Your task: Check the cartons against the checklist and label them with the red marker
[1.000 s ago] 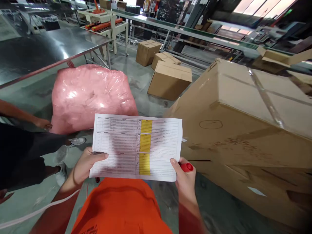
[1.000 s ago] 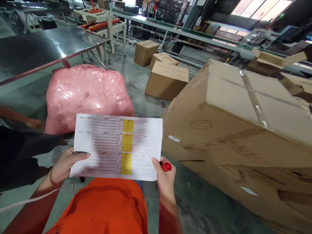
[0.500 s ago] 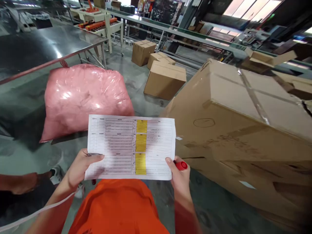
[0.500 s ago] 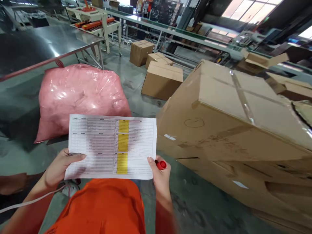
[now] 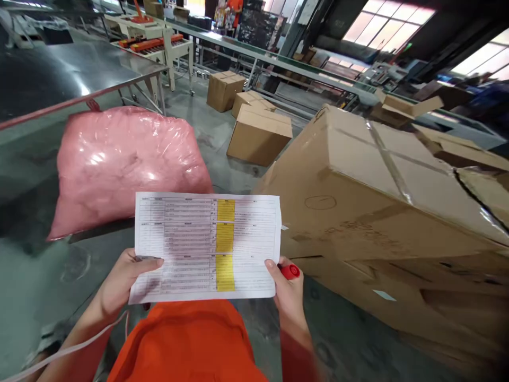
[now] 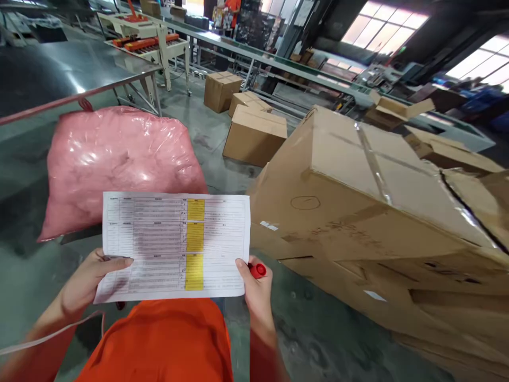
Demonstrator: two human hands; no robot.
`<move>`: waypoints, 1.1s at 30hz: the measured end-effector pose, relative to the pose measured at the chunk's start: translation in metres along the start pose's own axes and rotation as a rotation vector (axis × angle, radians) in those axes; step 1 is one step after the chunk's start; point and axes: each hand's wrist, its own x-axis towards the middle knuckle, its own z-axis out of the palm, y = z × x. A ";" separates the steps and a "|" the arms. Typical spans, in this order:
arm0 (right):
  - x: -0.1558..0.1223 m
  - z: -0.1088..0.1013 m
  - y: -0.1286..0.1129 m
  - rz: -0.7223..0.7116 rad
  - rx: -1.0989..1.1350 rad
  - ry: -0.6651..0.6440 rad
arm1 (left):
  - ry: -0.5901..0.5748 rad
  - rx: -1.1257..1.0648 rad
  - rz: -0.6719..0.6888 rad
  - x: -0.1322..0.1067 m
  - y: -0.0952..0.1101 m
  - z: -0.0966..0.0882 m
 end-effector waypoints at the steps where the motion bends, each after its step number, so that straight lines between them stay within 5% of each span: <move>1: 0.000 0.000 -0.001 -0.004 0.003 0.002 | -0.003 0.004 0.002 0.000 0.000 0.001; 12: -0.002 -0.005 -0.007 -0.026 -0.009 0.053 | -0.136 0.094 -0.028 0.009 0.014 -0.008; 18: -0.008 -0.013 -0.009 -0.003 0.008 0.061 | -0.147 0.087 0.080 0.017 0.036 0.007; 33: -0.041 -0.031 -0.010 0.048 0.069 0.192 | -0.212 0.244 0.128 0.016 0.035 0.027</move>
